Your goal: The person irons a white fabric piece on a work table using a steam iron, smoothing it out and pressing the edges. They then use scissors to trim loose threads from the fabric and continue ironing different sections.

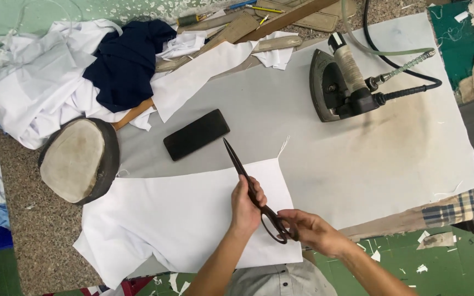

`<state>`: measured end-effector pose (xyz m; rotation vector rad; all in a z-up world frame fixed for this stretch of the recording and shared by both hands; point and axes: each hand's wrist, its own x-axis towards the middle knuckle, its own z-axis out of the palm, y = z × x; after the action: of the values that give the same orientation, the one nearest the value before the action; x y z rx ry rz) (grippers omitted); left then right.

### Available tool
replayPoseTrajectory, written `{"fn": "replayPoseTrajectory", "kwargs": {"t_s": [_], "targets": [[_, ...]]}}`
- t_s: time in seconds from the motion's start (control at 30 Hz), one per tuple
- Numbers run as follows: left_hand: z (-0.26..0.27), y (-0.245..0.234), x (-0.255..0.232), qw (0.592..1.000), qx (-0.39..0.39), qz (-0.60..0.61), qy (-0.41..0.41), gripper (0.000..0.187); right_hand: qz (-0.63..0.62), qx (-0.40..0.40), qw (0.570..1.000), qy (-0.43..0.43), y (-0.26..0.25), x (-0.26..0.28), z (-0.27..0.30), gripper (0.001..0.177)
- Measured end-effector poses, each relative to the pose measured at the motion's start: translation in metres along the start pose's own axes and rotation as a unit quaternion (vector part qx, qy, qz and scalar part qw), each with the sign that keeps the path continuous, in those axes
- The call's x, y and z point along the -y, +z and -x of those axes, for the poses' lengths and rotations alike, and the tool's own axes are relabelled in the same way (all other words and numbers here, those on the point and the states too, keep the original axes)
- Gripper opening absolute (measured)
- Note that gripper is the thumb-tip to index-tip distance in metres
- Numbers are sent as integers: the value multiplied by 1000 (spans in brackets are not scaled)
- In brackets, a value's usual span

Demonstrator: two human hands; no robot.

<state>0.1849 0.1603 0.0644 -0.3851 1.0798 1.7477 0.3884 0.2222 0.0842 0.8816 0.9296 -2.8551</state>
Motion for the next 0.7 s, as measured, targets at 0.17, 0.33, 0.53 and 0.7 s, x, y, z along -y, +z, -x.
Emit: {"fn": "replayPoseTrajectory", "kwargs": {"t_s": [0.17, 0.33, 0.53, 0.7], "targets": [[25, 15, 46, 989, 84, -119, -23, 44, 53, 64, 995, -50, 17, 20, 28, 74], [15, -25, 53, 605, 162, -645, 439, 40, 268, -85, 959, 41, -29, 17, 63, 78], [-16, -40, 47, 356, 81, -846, 389, 75, 424, -174, 878, 140, -81, 21, 85, 68], [-21, -34, 46, 364, 75, -835, 406, 73, 552, -108, 820, 108, -105, 22, 85, 48]]}}
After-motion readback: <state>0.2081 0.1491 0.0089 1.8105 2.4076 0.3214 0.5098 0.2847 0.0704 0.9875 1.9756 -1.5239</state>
